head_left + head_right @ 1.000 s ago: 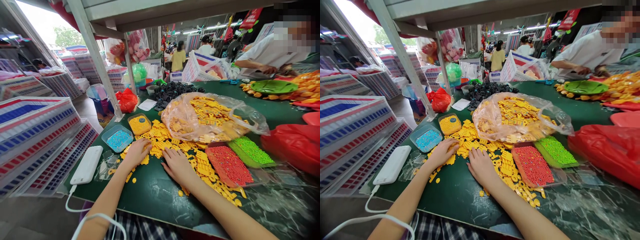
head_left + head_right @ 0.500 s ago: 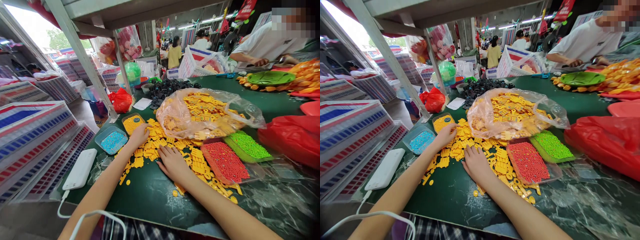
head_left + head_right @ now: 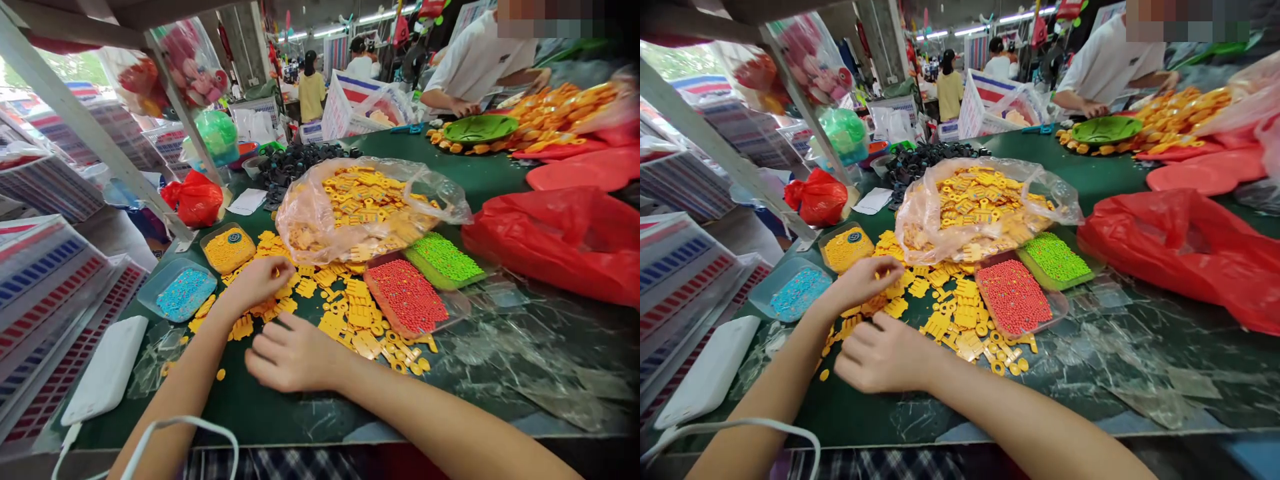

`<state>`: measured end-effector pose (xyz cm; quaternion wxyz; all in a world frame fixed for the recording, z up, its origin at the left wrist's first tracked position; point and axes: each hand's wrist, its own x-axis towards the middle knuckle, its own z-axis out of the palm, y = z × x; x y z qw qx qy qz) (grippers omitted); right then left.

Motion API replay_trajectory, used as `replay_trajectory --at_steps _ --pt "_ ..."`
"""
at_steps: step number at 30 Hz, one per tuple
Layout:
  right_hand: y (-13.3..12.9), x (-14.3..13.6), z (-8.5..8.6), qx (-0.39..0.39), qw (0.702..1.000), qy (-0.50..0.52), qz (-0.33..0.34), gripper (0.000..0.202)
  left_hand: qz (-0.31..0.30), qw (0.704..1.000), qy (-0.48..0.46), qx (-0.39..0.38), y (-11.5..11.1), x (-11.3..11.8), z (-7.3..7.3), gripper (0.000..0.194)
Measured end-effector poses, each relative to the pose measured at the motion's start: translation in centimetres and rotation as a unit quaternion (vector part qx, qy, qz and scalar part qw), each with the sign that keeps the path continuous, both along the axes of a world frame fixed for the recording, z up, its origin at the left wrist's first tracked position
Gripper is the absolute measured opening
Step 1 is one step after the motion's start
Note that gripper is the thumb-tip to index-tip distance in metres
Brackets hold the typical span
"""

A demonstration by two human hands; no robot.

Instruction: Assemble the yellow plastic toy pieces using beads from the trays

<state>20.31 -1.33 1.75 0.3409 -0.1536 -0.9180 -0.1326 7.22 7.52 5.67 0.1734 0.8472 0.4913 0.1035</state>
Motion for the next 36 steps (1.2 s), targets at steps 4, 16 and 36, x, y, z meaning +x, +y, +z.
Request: replay_trajectory --at_steps 4,16,36 --pt "-0.6 -0.4 0.2 0.039 0.993 0.007 0.112 0.033 -0.179 0.981 0.011 -0.073 -0.9 2.7 0.1 0.027" --pt "-1.0 -0.9 -0.7 0.065 0.985 0.009 0.162 0.024 -0.162 0.946 0.282 -0.007 -1.6 8.0 0.0 0.031" --pt "-1.8 -0.7 -0.6 0.108 0.984 -0.031 0.141 0.015 -0.128 0.979 0.140 -0.078 -5.5 5.0 0.3 0.039"
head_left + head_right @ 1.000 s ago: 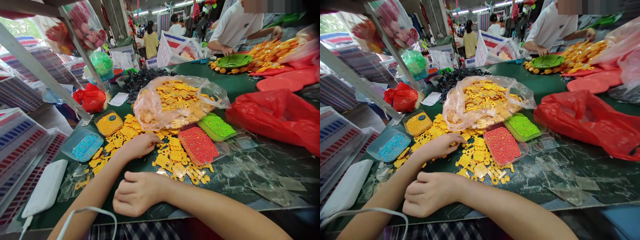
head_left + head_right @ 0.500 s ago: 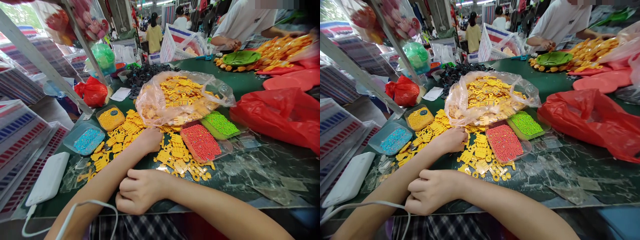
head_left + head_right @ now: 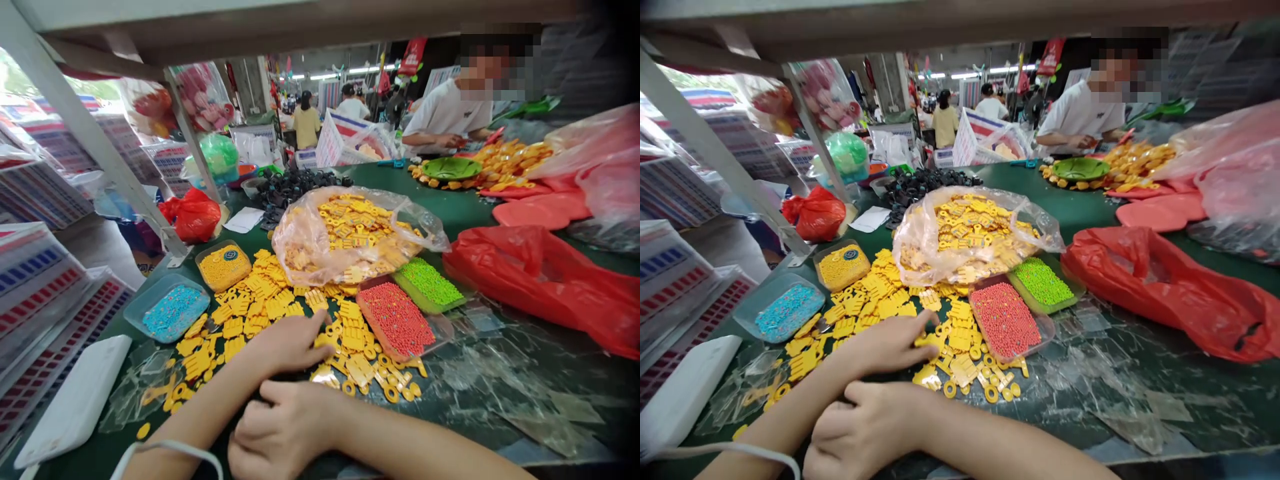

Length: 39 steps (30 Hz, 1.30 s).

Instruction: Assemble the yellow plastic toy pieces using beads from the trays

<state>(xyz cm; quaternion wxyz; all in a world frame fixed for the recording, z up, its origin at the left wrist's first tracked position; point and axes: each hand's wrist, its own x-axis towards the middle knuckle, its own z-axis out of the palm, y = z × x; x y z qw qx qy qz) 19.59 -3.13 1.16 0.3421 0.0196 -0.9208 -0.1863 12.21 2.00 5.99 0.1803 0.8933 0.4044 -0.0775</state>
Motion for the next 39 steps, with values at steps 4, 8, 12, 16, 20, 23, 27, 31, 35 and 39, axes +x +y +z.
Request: replay_trajectory --at_steps 4,8,12,16,20,23,27,31,35,39 --pt "-0.2 0.3 0.4 0.057 0.997 0.043 0.011 0.009 -0.015 0.999 0.047 -0.014 -0.2 0.3 -0.9 0.065" --pt "-0.2 0.3 0.3 0.034 0.995 0.099 -0.007 0.013 -0.007 1.000 0.009 0.014 0.2 -0.8 -0.6 0.053" --pt "-0.2 0.0 0.3 -0.030 0.991 0.122 -0.042 0.019 0.064 0.997 -0.049 0.007 0.1 -4.4 0.7 0.034" --pt "0.5 0.1 0.1 -0.154 0.966 0.123 -0.165 0.020 0.149 0.980 -0.123 -0.048 -0.9 -8.3 1.0 0.014" --pt "1.8 0.6 -0.7 -0.271 0.922 0.068 -0.268 0.011 0.188 0.957 -0.169 -0.140 -2.4 -10.4 -0.6 0.020" --pt "2.2 0.9 -1.1 -0.282 0.910 0.005 -0.305 0.010 0.215 0.918 -0.243 -0.230 -3.2 -11.9 -1.8 0.037" --pt "1.8 0.6 -1.2 -0.262 0.916 -0.076 -0.295 0.032 0.272 0.865 -0.378 -0.187 -3.6 -14.2 -2.4 0.056" --pt "1.1 0.2 -1.4 -0.296 0.902 -0.098 -0.298 0.035 0.243 0.881 -0.388 -0.116 -4.0 -13.9 -2.6 0.071" --pt "0.9 0.2 -1.6 -0.310 0.899 -0.087 -0.297 0.033 0.197 0.930 -0.303 -0.075 -4.3 -11.9 -2.9 0.048" --pt "1.5 0.5 -1.5 -0.301 0.903 -0.090 -0.292 0.020 0.182 0.952 -0.246 -0.013 -3.9 -11.0 -3.7 0.034"
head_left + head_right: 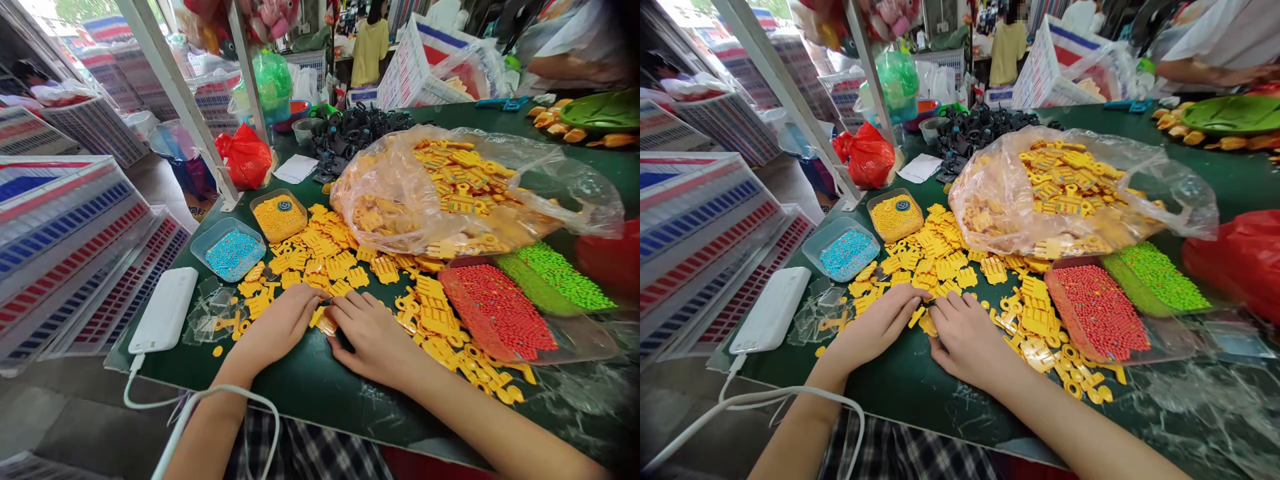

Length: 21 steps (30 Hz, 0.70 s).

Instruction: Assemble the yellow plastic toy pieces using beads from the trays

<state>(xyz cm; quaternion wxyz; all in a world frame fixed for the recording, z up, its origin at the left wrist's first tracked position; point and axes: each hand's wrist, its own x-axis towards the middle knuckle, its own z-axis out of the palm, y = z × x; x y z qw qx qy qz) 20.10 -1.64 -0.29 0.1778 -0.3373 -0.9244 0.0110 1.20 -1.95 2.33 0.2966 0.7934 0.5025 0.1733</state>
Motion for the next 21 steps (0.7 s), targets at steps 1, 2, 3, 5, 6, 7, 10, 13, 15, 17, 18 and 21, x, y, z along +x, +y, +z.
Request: replay_trajectory --at_steps 1,2,3,5,6,7,10,13,15,17,18,21 --pt "0.2 0.1 0.1 0.000 1.000 -0.003 0.002 0.016 0.006 1.000 0.005 0.004 0.1 0.0 -0.2 0.030" --pt "0.3 0.2 0.1 0.002 1.000 -0.004 0.002 0.013 0.015 1.000 0.007 0.001 0.3 0.0 -0.4 0.029" --pt "0.4 0.2 0.2 0.007 1.000 -0.003 -0.002 0.012 0.027 1.000 0.005 -0.005 0.4 -0.1 -0.6 0.027" --pt "0.5 0.2 0.2 0.021 1.000 0.004 -0.021 0.012 0.052 0.999 -0.005 -0.014 0.6 0.0 -0.8 0.025" --pt "0.5 0.2 0.2 0.028 0.999 0.005 -0.032 0.011 0.067 0.998 -0.013 -0.013 0.6 0.1 -0.9 0.023" --pt "0.4 0.2 0.1 0.032 0.999 0.005 -0.042 0.009 0.080 0.997 -0.021 -0.008 0.7 0.2 -1.0 0.022" --pt "0.3 0.1 0.0 0.033 0.998 0.008 -0.047 0.005 0.094 0.995 -0.025 0.000 0.8 0.7 -1.2 0.019" --pt "0.2 0.0 0.0 0.031 0.999 0.014 -0.038 0.004 0.086 0.996 -0.010 0.000 0.8 1.0 -1.4 0.020" --pt "0.2 0.1 0.0 0.033 0.999 0.017 -0.035 0.004 0.083 0.997 0.001 0.004 0.7 1.1 -1.5 0.021" --pt "0.2 0.1 0.0 0.037 0.999 0.016 -0.031 0.004 0.081 0.997 0.016 0.006 0.6 1.2 -1.6 0.020" --pt "0.2 0.1 0.0 0.039 0.999 0.015 -0.029 0.004 0.079 0.997 0.025 0.006 0.5 1.2 -1.6 0.019" --pt "0.3 0.1 0.0 0.046 0.999 0.016 -0.019 0.004 0.069 0.996 0.050 0.005 0.5 1.2 -1.5 0.015"
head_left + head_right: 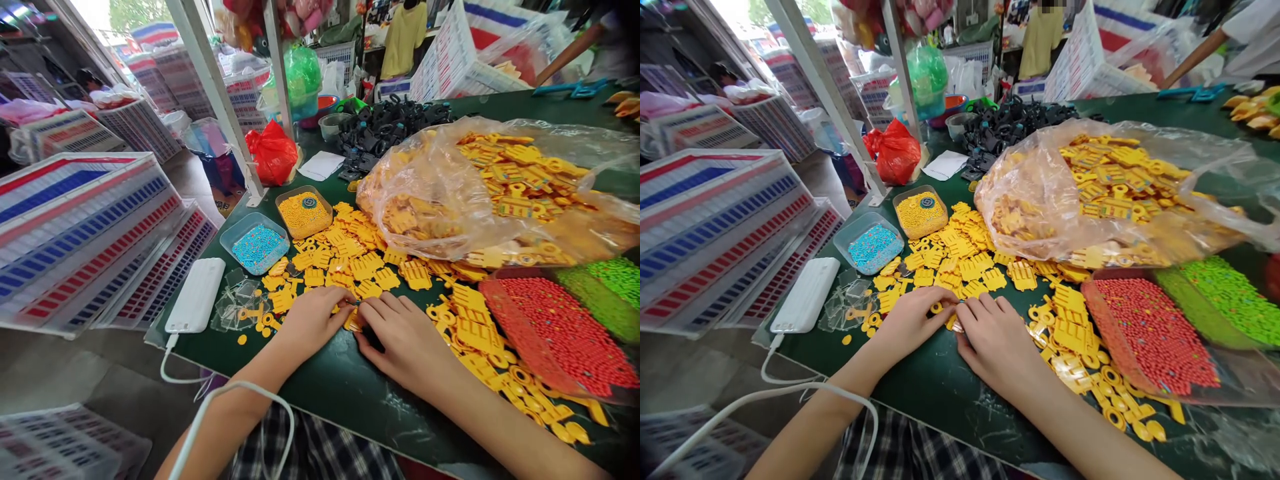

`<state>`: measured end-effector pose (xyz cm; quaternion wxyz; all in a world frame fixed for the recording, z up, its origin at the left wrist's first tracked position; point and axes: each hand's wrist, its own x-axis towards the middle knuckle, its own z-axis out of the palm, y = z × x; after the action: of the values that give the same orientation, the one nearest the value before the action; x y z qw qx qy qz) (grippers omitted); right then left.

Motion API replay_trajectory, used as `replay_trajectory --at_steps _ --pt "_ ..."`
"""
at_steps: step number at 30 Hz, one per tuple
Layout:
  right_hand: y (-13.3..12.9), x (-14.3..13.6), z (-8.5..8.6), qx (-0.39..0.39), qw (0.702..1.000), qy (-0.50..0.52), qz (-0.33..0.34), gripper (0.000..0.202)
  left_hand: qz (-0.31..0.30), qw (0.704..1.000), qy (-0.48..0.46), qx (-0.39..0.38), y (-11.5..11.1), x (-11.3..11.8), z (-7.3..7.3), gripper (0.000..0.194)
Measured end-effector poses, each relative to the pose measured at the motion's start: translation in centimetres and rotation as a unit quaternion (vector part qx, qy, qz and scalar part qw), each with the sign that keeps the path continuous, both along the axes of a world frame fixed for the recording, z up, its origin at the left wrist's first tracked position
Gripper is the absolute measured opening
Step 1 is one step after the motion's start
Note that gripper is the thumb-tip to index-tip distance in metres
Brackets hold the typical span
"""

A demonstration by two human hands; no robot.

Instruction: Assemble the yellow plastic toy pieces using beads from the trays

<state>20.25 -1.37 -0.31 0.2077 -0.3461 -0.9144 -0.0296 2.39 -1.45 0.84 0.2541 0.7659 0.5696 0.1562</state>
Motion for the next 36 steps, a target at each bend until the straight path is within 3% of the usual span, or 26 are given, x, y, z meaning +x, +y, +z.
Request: replay_trajectory --at_steps 11,14,16,18,20,22,24,27,30,36 --pt "0.1 0.0 -0.3 0.021 0.999 0.021 0.015 0.006 -0.078 0.986 0.128 0.074 -0.3 0.8 0.4 0.023" --pt "0.4 0.1 -0.4 0.025 0.999 0.024 0.034 0.006 -0.086 0.984 0.125 0.088 -0.5 0.6 1.2 0.022" --pt "0.6 0.2 -0.5 0.022 0.998 0.021 0.049 0.007 -0.044 0.990 0.075 0.112 -0.3 -0.7 2.3 0.017" --pt "0.7 0.3 -0.6 0.024 0.998 0.013 0.065 0.008 0.068 0.986 0.011 0.149 0.2 -3.1 3.8 0.016" --pt "0.7 0.2 -0.7 0.041 0.996 0.005 0.077 0.011 0.188 0.965 -0.002 0.185 1.4 -6.4 5.2 0.022" --pt "0.7 0.1 -0.8 0.067 0.994 0.000 0.082 0.013 0.231 0.953 0.008 0.194 3.1 -10.2 6.3 0.030" --pt "0.6 0.0 -0.9 0.083 0.993 0.002 0.079 0.014 0.259 0.953 0.021 0.158 5.0 -13.5 6.9 0.034" --pt "0.6 -0.2 -1.0 0.092 0.992 0.010 0.080 0.015 0.220 0.971 0.078 0.053 7.6 -16.1 6.7 0.037" --pt "0.7 -0.1 -1.2 0.095 0.992 0.015 0.087 0.013 0.165 0.978 0.125 -0.012 9.2 -16.2 5.6 0.036" --pt "0.7 0.0 -1.4 0.094 0.992 0.004 0.080 0.014 0.126 0.980 0.132 -0.077 10.3 -15.3 4.0 0.049"
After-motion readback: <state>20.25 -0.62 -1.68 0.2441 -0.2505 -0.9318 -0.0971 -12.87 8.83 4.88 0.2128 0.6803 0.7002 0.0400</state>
